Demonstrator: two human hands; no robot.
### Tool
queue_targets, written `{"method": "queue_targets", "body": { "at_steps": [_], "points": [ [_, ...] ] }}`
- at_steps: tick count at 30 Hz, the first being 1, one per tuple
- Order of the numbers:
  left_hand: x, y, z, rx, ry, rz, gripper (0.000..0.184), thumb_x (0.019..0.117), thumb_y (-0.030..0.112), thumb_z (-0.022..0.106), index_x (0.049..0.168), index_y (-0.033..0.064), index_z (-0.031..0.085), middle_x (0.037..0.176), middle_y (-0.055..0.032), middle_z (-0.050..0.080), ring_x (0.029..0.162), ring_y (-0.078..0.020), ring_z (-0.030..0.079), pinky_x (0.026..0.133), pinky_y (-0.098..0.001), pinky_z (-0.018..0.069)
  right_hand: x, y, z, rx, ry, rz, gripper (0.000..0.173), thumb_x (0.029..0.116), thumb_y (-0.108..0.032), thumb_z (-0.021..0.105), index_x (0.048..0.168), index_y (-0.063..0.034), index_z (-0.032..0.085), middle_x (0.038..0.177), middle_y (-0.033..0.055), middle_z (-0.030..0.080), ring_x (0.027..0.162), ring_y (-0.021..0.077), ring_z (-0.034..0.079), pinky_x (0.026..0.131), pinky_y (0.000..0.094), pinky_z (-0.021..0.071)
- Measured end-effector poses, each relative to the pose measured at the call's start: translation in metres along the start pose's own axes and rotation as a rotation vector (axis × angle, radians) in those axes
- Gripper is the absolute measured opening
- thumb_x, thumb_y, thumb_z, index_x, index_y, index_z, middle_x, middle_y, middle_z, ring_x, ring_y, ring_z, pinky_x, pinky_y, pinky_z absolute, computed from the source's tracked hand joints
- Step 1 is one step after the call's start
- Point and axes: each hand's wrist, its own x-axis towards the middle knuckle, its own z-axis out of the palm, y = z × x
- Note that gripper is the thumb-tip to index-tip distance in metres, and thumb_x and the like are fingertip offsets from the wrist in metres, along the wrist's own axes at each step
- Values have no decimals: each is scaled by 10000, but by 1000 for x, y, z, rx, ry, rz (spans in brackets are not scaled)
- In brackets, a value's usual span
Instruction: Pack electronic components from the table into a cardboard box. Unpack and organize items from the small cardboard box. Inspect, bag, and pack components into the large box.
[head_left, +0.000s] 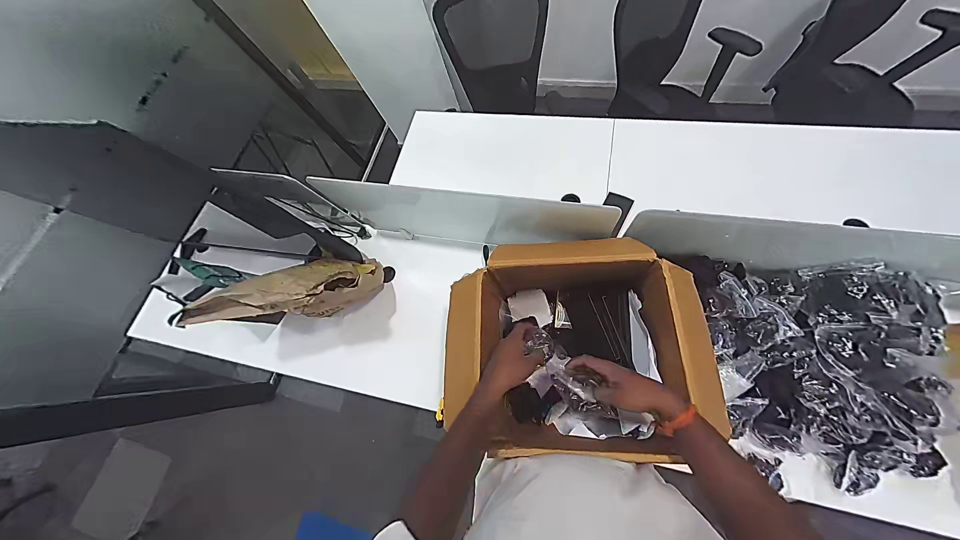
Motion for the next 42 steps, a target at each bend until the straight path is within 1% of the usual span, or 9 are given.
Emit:
{"method": "queue_targets", "body": {
  "at_steps": [3, 7, 11, 15, 19, 23, 26, 34, 42],
  "points": [
    [-25, -12, 4, -578, 85, -28, 551, 977, 289, 688, 1435, 41, 509, 1313, -151, 636, 1126, -220, 671, 936, -418, 595, -31, -10, 15, 507, 271, -147, 467, 1043, -229, 471, 1476, -56, 477, 1412, 85, 581, 1249, 175, 583, 1054, 386, 511],
    [-47, 1, 28, -980, 96, -109, 525, 1082, 288, 506, 1519, 20, 388, 1354, -186, 617, 1184, -283, 657, 992, -467, 575, -43, -26, 49, 949, 763, 92, 390, 1053, -150, 338, 1390, -71, 518, 1237, 52, 669, 1105, 126, 659, 925, 340, 577],
    [-63, 25, 59, -1190, 14, -4, 566, 1057, 174, 502, 1559, 34, 282, 1430, -177, 558, 1246, -272, 608, 1049, -461, 526, -37, -12, 64, 997, 782, -41, 519, 1094, -301, 165, 1467, -57, 433, 1313, 100, 632, 1183, 180, 627, 987, 396, 551],
    [-61, 34, 70, -1071, -285, 340, 663, 1025, 300, 561, 1566, -16, 345, 1599, -161, 412, 1402, -284, 490, 1144, -473, 447, -47, -20, 68, 1055, 733, -38, 576, 1095, -402, 86, 1447, -115, 440, 1268, 63, 653, 1131, 162, 647, 919, 377, 570],
    [-58, 47, 84, -660, -201, 487, 579, 917, 257, 731, 1354, -84, 564, 1579, -211, 405, 1409, -247, 484, 1151, -403, 459, -75, -14, 76, 1021, 572, -158, 798, 889, -689, 631, 1393, -85, 499, 1235, 34, 690, 1130, 151, 665, 975, 386, 568],
    [-58, 65, 105, -681, -114, 377, 563, 857, 123, 783, 1287, -62, 471, 1254, -163, 640, 1094, -199, 671, 937, -356, 587, -97, -13, 86, 854, 703, -16, 831, 814, -198, 840, 1475, -9, 374, 1289, 80, 655, 1156, 144, 661, 1001, 340, 572],
    [-64, 83, 120, -674, -86, 353, 469, 867, 73, 763, 1237, -37, 496, 1022, -97, 702, 910, -149, 705, 824, -322, 609, -105, -17, 89, 869, 860, -24, 726, 832, -104, 808, 1434, 3, 416, 1230, 105, 682, 1099, 172, 691, 966, 352, 592],
    [-67, 119, 168, -456, 208, 613, 264, 823, 199, 842, 936, 31, 672, 1068, -72, 712, 759, -74, 679, 613, -227, 593, -137, -1, 74, 504, 1223, -276, 611, 853, -136, 778, 1361, 41, 488, 1191, 73, 700, 1079, 121, 694, 967, 307, 591],
    [-51, 121, 174, -409, -12, 620, 321, 974, 180, 656, 1240, 2, 631, 1167, -90, 714, 802, -166, 733, 700, -332, 654, -178, 60, 6, 687, 1591, -25, 675, 1057, -454, 420, 1533, 18, 342, 1476, 165, 498, 1317, 122, 525, 1103, 302, 458]
  ]
}}
